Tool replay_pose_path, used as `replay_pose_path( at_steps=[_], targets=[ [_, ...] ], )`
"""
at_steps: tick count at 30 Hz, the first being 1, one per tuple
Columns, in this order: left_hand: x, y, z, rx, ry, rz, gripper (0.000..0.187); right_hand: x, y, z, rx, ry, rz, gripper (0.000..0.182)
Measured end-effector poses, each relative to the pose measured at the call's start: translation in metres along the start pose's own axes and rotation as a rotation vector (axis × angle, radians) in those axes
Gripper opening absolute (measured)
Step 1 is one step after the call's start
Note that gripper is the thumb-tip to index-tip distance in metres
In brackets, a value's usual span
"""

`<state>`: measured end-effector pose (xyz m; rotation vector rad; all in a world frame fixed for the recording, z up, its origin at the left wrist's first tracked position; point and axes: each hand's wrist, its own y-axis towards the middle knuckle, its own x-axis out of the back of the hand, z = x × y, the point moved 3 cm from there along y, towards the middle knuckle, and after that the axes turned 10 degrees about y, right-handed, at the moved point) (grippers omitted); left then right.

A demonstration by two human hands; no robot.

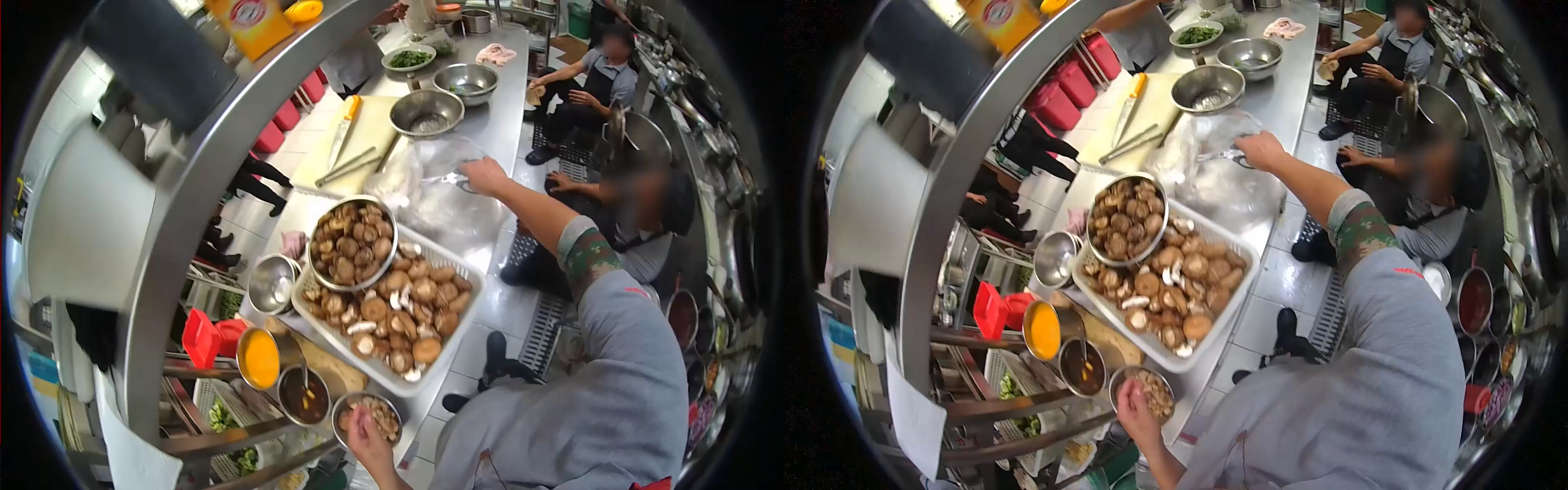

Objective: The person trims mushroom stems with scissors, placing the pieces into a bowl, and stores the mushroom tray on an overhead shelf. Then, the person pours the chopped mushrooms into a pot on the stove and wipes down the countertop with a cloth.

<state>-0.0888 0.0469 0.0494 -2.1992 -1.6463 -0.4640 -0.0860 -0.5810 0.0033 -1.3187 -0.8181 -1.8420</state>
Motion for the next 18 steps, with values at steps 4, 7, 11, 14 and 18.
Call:
replay_pose_path(
  at_steps=[4, 7, 11, 14, 18],
  targets=[
    [-0.019, -0.004, -0.043, -0.056, 0.136, -0.078, 0.030, -0.016, 0.049, -0.033, 0.027, 0.024, -0.098, 0.025],
    [-0.034, -0.003, -0.059, -0.113, 0.216, -0.117, 0.027, -0.021, 0.051, -0.026, -0.048, 0.137, -0.012, 0.025],
    [-0.079, 0.020, -0.134, -0.189, 0.227, 0.002, 0.028, 0.025, 0.008, -0.005, -0.055, 0.276, 0.292, 0.030],
    [-0.142, 0.071, -0.233, -0.402, 0.348, 0.191, 0.030, 0.038, -0.026, -0.018, 0.022, 0.524, 0.204, 0.031],
    [-0.253, 0.188, -0.299, -0.813, 0.630, 0.194, 0.039, 0.056, -0.068, -0.030, -0.245, 0.819, -0.144, 0.025]
  ],
)
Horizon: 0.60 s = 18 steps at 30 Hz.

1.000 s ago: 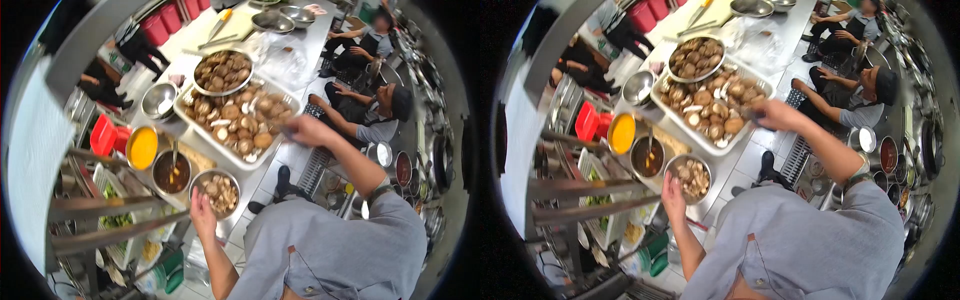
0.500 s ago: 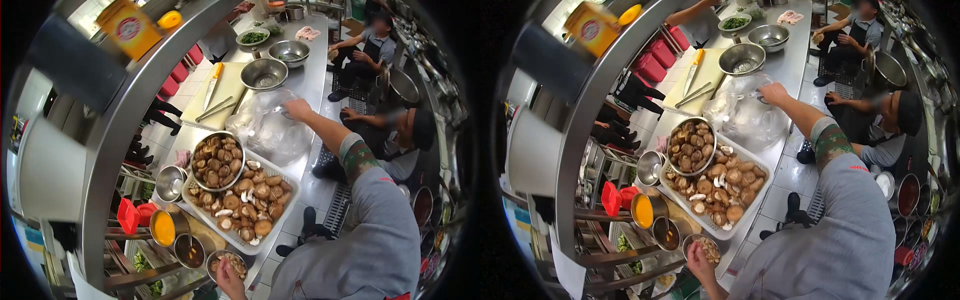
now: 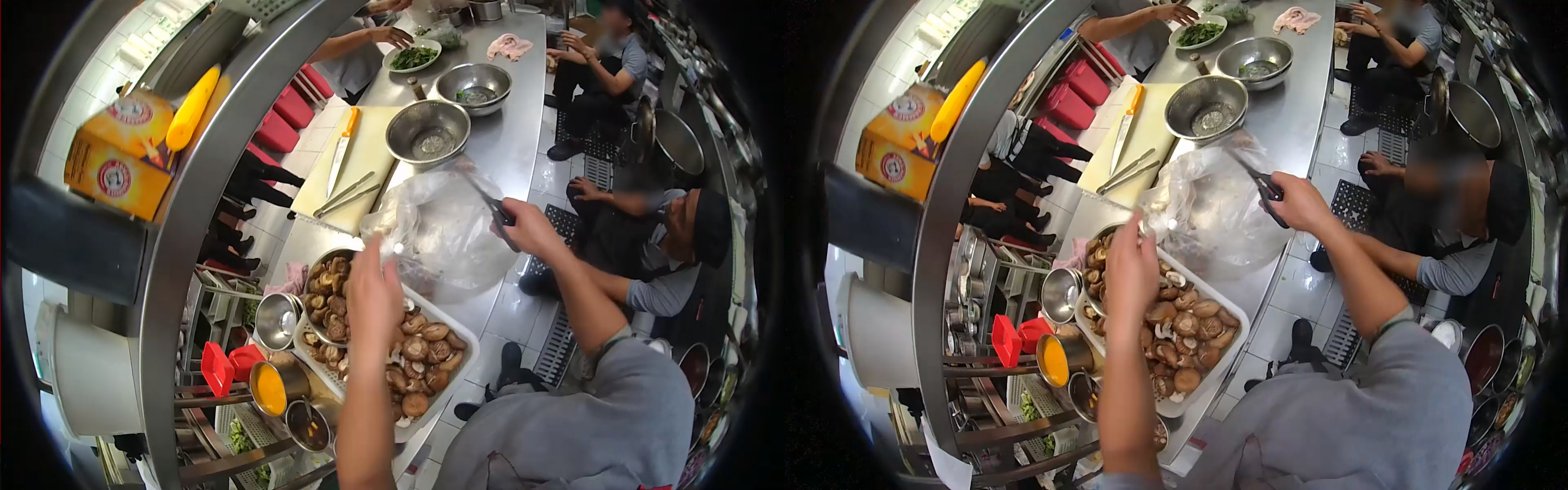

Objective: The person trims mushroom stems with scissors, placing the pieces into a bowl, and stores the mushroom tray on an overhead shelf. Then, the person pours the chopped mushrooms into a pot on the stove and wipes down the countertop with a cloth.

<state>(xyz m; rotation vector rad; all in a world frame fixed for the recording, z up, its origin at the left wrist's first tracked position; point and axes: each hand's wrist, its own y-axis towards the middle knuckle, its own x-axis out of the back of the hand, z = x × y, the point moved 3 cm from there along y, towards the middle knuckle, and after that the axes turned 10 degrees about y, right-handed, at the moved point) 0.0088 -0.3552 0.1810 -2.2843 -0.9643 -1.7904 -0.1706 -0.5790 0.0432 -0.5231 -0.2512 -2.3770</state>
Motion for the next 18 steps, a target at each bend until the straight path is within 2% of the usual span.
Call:
replay_pose_path(
  at_steps=[1, 2, 3, 5, 7, 10, 12, 14, 15, 16, 18],
  targets=[
    [-0.031, 0.033, 0.018, -0.015, 0.108, -0.016, 0.043, 0.006, -0.007, -0.008, -0.038, 0.044, -0.115, 0.025],
    [-0.068, 0.068, 0.045, 0.082, 0.189, 0.117, 0.047, 0.009, -0.014, -0.020, -0.043, 0.042, -0.224, 0.030],
    [-0.098, 0.095, 0.072, 0.178, 0.272, 0.250, 0.051, 0.014, -0.023, -0.027, -0.136, 0.056, -0.257, 0.033],
    [-0.131, 0.128, 0.104, 0.387, 0.417, 0.531, 0.057, 0.010, -0.035, -0.063, -0.199, 0.135, -0.344, 0.039],
    [-0.182, 0.144, 0.162, 0.369, 0.527, 0.718, 0.053, 0.010, -0.050, -0.077, -0.222, 0.211, -0.370, 0.046],
    [-0.186, 0.149, 0.154, 0.265, 0.558, 0.825, 0.044, 0.008, -0.055, -0.089, -0.253, 0.264, -0.377, 0.053],
    [-0.192, 0.157, 0.155, 0.294, 0.575, 0.797, 0.038, -0.001, -0.049, -0.099, -0.271, 0.239, -0.371, 0.056],
    [-0.189, 0.162, 0.148, 0.254, 0.592, 0.731, 0.032, -0.012, -0.038, -0.115, -0.266, 0.265, -0.380, 0.050],
    [-0.185, 0.163, 0.153, 0.251, 0.541, 0.620, 0.030, -0.020, -0.031, -0.130, -0.260, 0.265, -0.364, 0.046],
    [-0.168, 0.163, 0.143, 0.256, 0.475, 0.593, 0.030, -0.018, -0.028, -0.127, -0.252, 0.259, -0.367, 0.043],
    [-0.132, 0.150, 0.123, 0.356, 0.201, 0.272, 0.036, -0.022, -0.020, -0.122, -0.243, 0.319, -0.337, 0.038]
  ],
)
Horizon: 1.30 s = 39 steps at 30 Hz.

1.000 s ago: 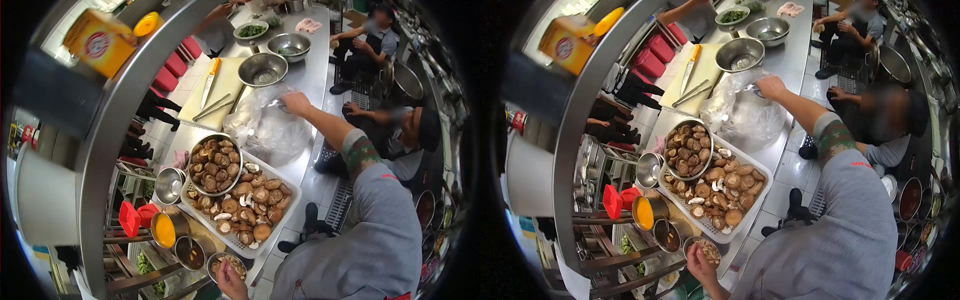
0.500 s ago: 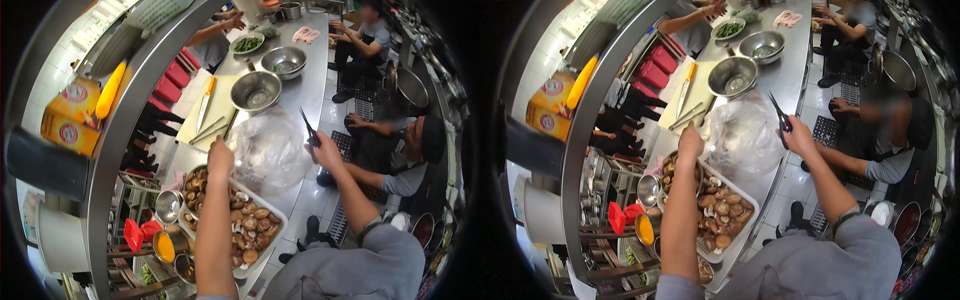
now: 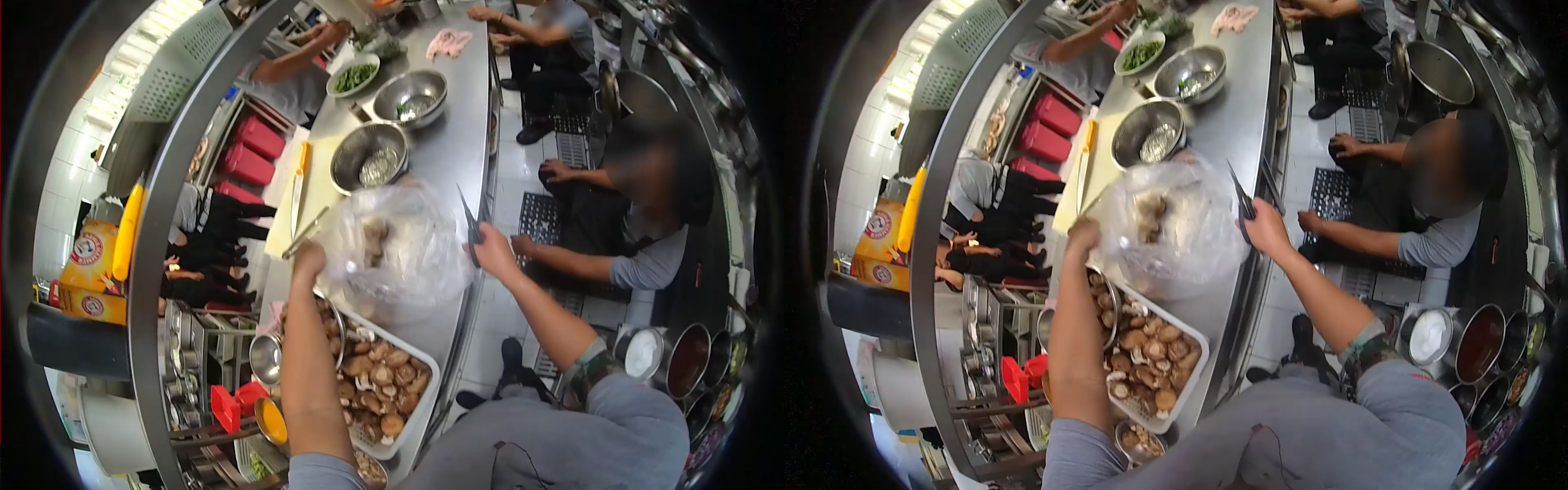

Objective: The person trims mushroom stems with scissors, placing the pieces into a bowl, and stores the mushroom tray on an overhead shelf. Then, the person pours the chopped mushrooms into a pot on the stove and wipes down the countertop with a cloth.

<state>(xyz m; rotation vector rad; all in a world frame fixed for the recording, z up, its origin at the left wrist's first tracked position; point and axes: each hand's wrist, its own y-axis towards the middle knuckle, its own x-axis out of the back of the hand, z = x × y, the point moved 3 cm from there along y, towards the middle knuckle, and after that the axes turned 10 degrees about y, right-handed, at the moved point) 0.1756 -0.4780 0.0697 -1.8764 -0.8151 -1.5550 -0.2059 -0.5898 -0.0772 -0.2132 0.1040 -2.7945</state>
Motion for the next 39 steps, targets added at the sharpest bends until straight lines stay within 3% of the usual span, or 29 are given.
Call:
replay_pose_path(
  at_steps=[1, 2, 3, 7, 10, 13, 16, 19, 21, 23, 26, 30, 34, 37, 39],
  targets=[
    [0.009, 0.003, 0.007, -0.042, -0.188, 0.068, 0.036, -0.003, -0.001, 0.004, -0.017, -0.006, 0.008, 0.038],
    [0.016, 0.001, 0.011, -0.047, -0.166, -0.024, 0.031, -0.006, 0.001, 0.009, -0.026, -0.010, 0.012, 0.038],
    [0.049, -0.030, -0.018, 0.000, -0.291, 0.062, 0.036, -0.008, 0.001, 0.012, -0.030, -0.014, 0.013, 0.038],
    [0.095, -0.041, -0.041, -0.036, -0.552, -0.117, 0.028, -0.019, 0.003, 0.009, -0.045, 0.002, 0.076, 0.036],
    [0.099, -0.036, -0.057, -0.437, -0.231, -0.370, 0.026, -0.032, 0.010, -0.009, -0.046, 0.070, 0.115, 0.035],
    [0.083, -0.027, -0.051, -0.326, -0.070, -0.386, 0.022, -0.037, 0.013, -0.011, -0.055, 0.130, 0.135, 0.035],
    [0.065, -0.045, -0.046, -0.280, 0.117, -0.593, 0.020, -0.036, 0.004, -0.019, -0.096, 0.170, 0.143, 0.035],
    [0.067, -0.111, -0.097, -0.593, -0.001, -0.813, 0.024, -0.039, -0.002, -0.019, -0.102, 0.226, 0.149, 0.034],
    [0.032, -0.135, -0.123, -0.775, -0.245, -0.354, 0.027, -0.035, -0.011, -0.007, -0.128, 0.248, 0.168, 0.032],
    [-0.024, -0.142, -0.132, -0.726, -0.275, -0.078, 0.029, -0.035, -0.014, -0.004, -0.164, 0.338, 0.165, 0.032],
    [-0.072, -0.131, -0.116, -0.595, -0.171, 0.054, 0.033, -0.039, -0.007, -0.011, -0.173, 0.359, 0.167, 0.031],
    [-0.118, -0.113, -0.102, -0.583, -0.299, 0.202, 0.046, -0.051, -0.007, -0.014, -0.150, 0.314, 0.211, 0.031],
    [-0.076, -0.121, -0.093, -0.439, -0.250, -0.081, 0.048, -0.071, -0.012, 0.005, -0.133, 0.520, 0.226, 0.041],
    [-0.020, -0.151, -0.080, -0.282, -0.282, -0.166, 0.058, -0.070, -0.014, 0.035, 0.020, 0.022, 0.192, 0.042],
    [-0.010, -0.173, -0.059, -0.161, -0.611, -0.056, 0.053, -0.065, -0.022, 0.049, 0.080, -0.086, 0.128, 0.041]
  ],
)
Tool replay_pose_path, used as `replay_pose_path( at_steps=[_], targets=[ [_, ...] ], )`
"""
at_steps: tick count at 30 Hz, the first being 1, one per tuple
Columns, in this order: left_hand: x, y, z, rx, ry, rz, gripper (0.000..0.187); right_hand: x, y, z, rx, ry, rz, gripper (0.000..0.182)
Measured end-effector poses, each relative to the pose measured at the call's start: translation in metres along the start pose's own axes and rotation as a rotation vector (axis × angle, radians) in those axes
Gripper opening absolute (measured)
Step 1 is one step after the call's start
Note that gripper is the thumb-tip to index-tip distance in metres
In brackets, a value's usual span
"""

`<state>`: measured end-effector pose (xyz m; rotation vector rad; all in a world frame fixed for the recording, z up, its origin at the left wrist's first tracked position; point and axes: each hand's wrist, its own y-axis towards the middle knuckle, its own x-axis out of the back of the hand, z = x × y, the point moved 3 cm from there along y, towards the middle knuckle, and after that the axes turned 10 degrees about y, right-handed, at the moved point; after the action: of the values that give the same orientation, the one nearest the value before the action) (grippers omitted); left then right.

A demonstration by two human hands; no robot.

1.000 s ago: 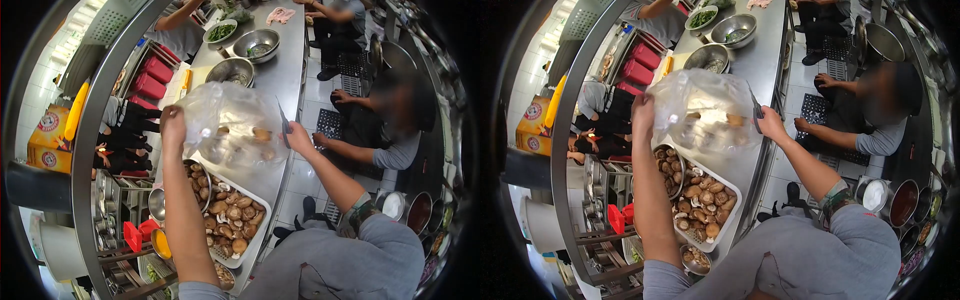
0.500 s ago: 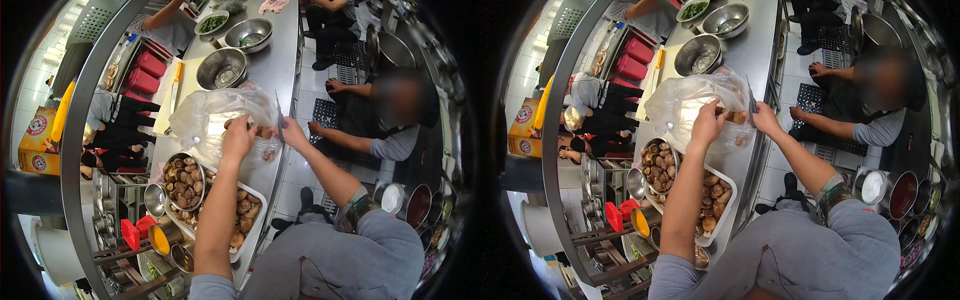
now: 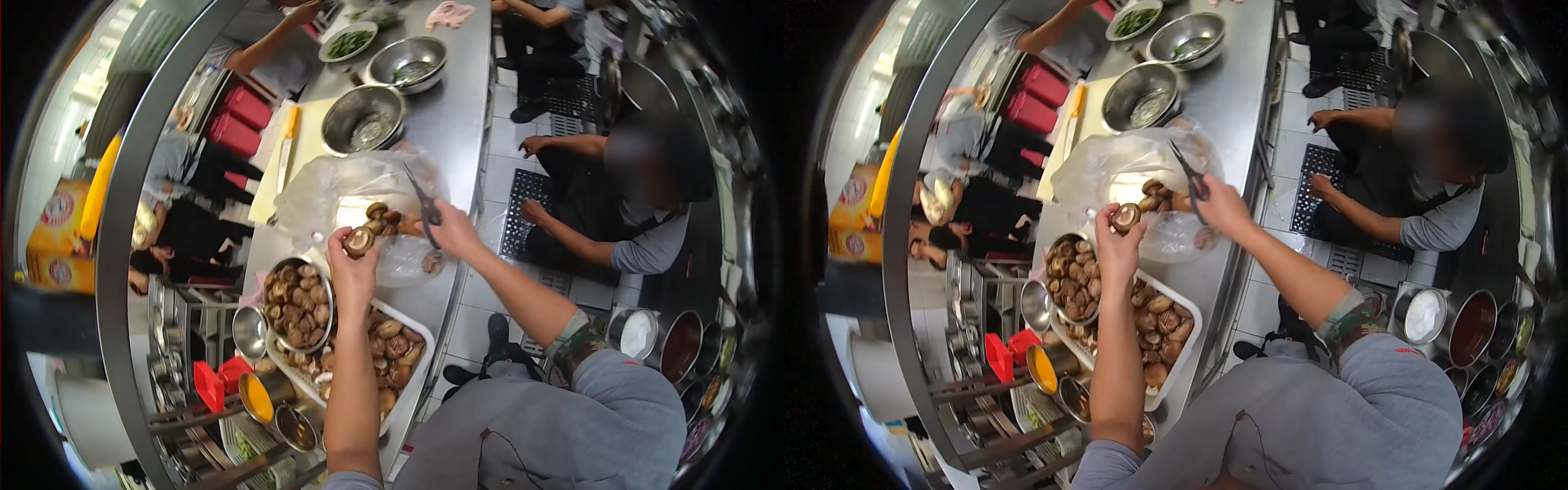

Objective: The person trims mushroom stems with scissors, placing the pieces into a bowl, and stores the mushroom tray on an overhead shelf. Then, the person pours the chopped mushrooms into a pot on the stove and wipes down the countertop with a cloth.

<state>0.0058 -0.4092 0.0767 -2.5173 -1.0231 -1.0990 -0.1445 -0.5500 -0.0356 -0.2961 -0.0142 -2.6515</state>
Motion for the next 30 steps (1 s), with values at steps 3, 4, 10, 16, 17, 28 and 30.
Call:
replay_pose_path(
  at_steps=[3, 4, 10, 16, 17, 28, 30],
  targets=[
    [0.026, -0.050, 0.017, 0.255, -0.532, 0.066, 0.052, 0.019, -0.018, 0.012, 0.090, -0.042, 0.046, 0.043],
    [0.037, -0.068, 0.022, 0.278, -0.608, 0.046, 0.054, 0.020, -0.026, 0.009, 0.141, -0.017, 0.075, 0.045],
    [0.099, -0.181, 0.060, 0.308, -0.714, -0.096, 0.056, 0.013, -0.139, 0.111, 0.423, -0.349, 0.547, 0.050],
    [0.148, -0.285, 0.086, 0.414, -0.861, -0.252, 0.046, -0.047, -0.234, 0.163, 0.638, -0.527, 0.801, 0.052],
    [0.154, -0.300, 0.092, 0.435, -0.845, -0.256, 0.046, -0.057, -0.246, 0.167, 0.675, -0.544, 0.850, 0.050],
    [0.190, -0.444, 0.163, 0.730, -0.901, -0.372, 0.037, -0.141, -0.390, 0.142, 0.554, -0.672, 1.108, 0.055],
    [0.190, -0.461, 0.176, 0.787, -0.893, -0.380, 0.039, -0.150, -0.411, 0.129, 0.499, -0.695, 1.146, 0.055]
  ],
)
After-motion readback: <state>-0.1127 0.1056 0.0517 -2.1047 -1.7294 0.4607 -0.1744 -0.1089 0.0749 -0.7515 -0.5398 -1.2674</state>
